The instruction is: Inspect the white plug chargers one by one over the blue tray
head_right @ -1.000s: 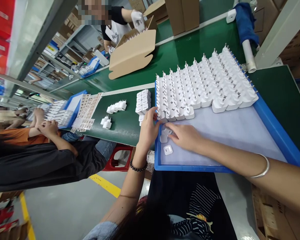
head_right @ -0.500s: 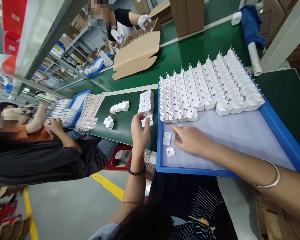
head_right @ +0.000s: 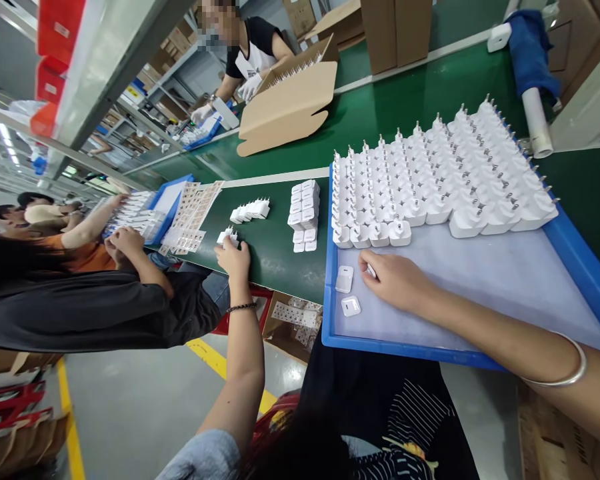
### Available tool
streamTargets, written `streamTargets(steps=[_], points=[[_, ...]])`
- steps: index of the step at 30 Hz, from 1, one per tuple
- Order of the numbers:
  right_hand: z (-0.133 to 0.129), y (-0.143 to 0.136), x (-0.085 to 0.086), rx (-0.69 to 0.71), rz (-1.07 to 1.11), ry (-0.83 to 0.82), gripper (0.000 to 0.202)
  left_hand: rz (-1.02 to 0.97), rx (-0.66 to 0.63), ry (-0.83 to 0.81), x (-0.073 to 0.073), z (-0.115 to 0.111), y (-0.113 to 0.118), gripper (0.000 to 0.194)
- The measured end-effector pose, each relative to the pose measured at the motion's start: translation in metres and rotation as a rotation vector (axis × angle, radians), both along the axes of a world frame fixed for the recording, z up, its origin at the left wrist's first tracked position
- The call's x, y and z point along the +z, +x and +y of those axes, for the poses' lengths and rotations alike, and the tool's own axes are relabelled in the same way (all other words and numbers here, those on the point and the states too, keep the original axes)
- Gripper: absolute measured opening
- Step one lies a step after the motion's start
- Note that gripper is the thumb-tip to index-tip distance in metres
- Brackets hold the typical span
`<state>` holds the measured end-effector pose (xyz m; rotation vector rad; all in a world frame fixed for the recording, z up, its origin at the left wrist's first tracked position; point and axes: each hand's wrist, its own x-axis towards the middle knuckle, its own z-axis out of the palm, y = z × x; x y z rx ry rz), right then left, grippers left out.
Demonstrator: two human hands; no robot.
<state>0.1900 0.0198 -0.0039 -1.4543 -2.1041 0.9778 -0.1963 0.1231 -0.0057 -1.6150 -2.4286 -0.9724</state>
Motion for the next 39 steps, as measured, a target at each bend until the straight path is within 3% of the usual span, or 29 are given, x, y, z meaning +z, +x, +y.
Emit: streamTargets(steps=[3, 6, 13, 16, 19, 24, 27, 29, 33, 36, 39], points=[[0.0, 0.001, 0.0, -0.003, 0.025, -0.022, 0.008, 0.02, -0.03, -0.079, -0.001, -0.005, 0.01, 0.048], [0.0, 0.001, -0.001, 0.011, 0.031, -0.043, 0.009, 0.029, -0.118, -0.188, 0.003, -0.015, 0.023, 0.047], [0.001, 0.002, -0.004, -0.049, 0.138, -0.049, 0.005, 0.092, -0.334, -0.402, 0.026, -0.05, 0.031, 0.06], [0.002, 0.001, -0.004, -0.065, 0.338, -0.179, 0.013, 0.264, -0.407, -0.379, 0.028, -0.054, 0.027, 0.069], [0.003, -0.002, -0.004, -0.071, 0.546, -0.372, 0.017, 0.324, -0.515, -0.343, 0.022, -0.046, 0.023, 0.056], [0.007, -0.004, 0.0, -0.146, 0.687, -0.486, 0.02, -0.031, -0.555, -0.18, 0.015, -0.034, 0.031, 0.027], [0.009, 0.0, 0.009, -0.118, 0.686, -0.424, 0.026, -0.221, -0.644, -0.127, 0.02, -0.049, 0.058, 0.029], [0.009, 0.004, 0.015, -0.108, 0.695, -0.433, 0.028, -0.527, -0.792, -0.085, 0.025, -0.067, 0.086, 0.033], [0.006, 0.008, 0.024, -0.134, 0.883, -0.646, 0.03, -0.945, -1.07, -0.237, 0.032, -0.103, 0.147, 0.04], [0.004, 0.008, 0.027, -0.182, 1.026, -0.74, 0.031, -1.145, -1.09, -0.355, 0.029, -0.116, 0.177, 0.041], [0.005, 0.009, 0.029, -0.227, 1.097, -0.736, 0.029, -1.203, -1.046, -0.352, 0.023, -0.119, 0.191, 0.041]])
